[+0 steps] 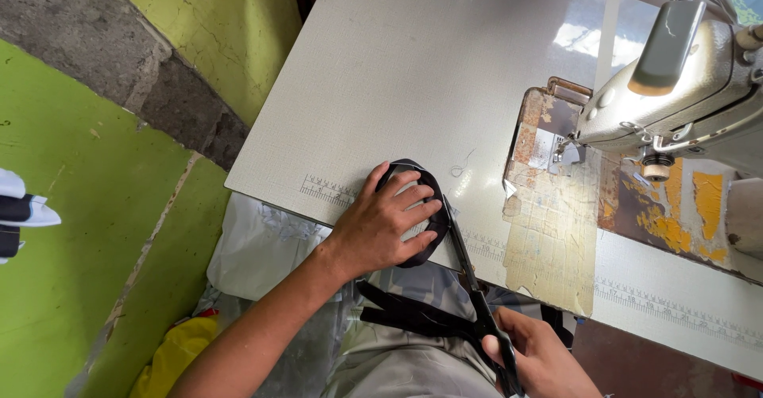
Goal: Sewing and trimming black fabric strips using an industrial sewing machine and scissors.
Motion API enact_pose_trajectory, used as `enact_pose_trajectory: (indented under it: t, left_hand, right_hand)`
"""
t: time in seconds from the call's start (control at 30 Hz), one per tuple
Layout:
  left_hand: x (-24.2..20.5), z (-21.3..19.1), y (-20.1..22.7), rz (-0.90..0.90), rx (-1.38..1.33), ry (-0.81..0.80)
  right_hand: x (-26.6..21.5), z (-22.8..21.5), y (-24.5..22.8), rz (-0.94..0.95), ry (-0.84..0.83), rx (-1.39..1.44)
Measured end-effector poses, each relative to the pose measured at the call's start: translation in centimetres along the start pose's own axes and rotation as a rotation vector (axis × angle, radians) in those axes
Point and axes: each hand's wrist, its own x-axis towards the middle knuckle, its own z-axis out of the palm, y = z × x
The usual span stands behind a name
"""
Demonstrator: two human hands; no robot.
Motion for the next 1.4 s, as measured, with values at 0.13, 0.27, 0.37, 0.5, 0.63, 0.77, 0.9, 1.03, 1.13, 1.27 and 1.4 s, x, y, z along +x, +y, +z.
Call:
enact_pose_trajectory:
  t: [0.13, 0.27, 0.37, 0.5, 0.63, 0.77, 0.9, 1.03, 1.13, 1.27, 1.4]
  left_hand:
    - [0.0, 0.0, 0.0, 0.002, -0.009, 0.008]
    - [0.0, -0.1, 0.0, 0.004, -0.011, -0.003]
    - [-0.1, 0.0, 0.0, -0.003, -0.024, -0.019]
    - [-0.1, -0.2, 0.0, -0.008, -0.007, -0.041]
    - [-0.5, -1.1, -1.1, -0.071, -0.022, -0.072]
    - [0.6, -2.7, -4.4, -0.17, -0.006, -0.167]
    - [3.3, -3.8, -8.1, -0.253, 0.095, -0.277]
    - [5.6, -2.2, -11.1, -0.225, 0.091, -0.238]
    - [6.5, -1.3, -10.7, -0.175, 0.066, -0.267]
    - [5.2, 0.1, -7.6, -0.162, 0.129, -0.173]
    - [3.3, 0.3, -4.5, -0.215, 0.246, -0.136]
  right_hand:
    - [0.0, -0.2, 0.5, -0.068, -0.003, -0.063]
    - [-0.5, 0.2, -0.2, 0.044, -0.011, 0.031]
    - [-0.3, 0.0, 0.8, -0.068, 0.008, -0.062]
    - [-0.8, 0.2, -0.3, 0.085, 0.044, 0.074]
    - [-0.7, -1.0, -1.1, 0.078, 0.055, 0.182]
    - [-1.4, -2.5, -6.3, 0.0, 0.184, -0.09]
    - [-0.3, -3.8, -10.3, 0.044, 0.341, -0.568]
    - [-2.9, -2.7, -12.6, 0.068, 0.238, -0.829]
    - [-2.7, -5.0, -7.2, -0.109, -0.006, -0.829]
    - [-3.6, -5.4, -5.9, 0.014, 0.225, -0.908]
    - [-3.3, -6.0, -5.5, 0.106, 0.41, -0.951]
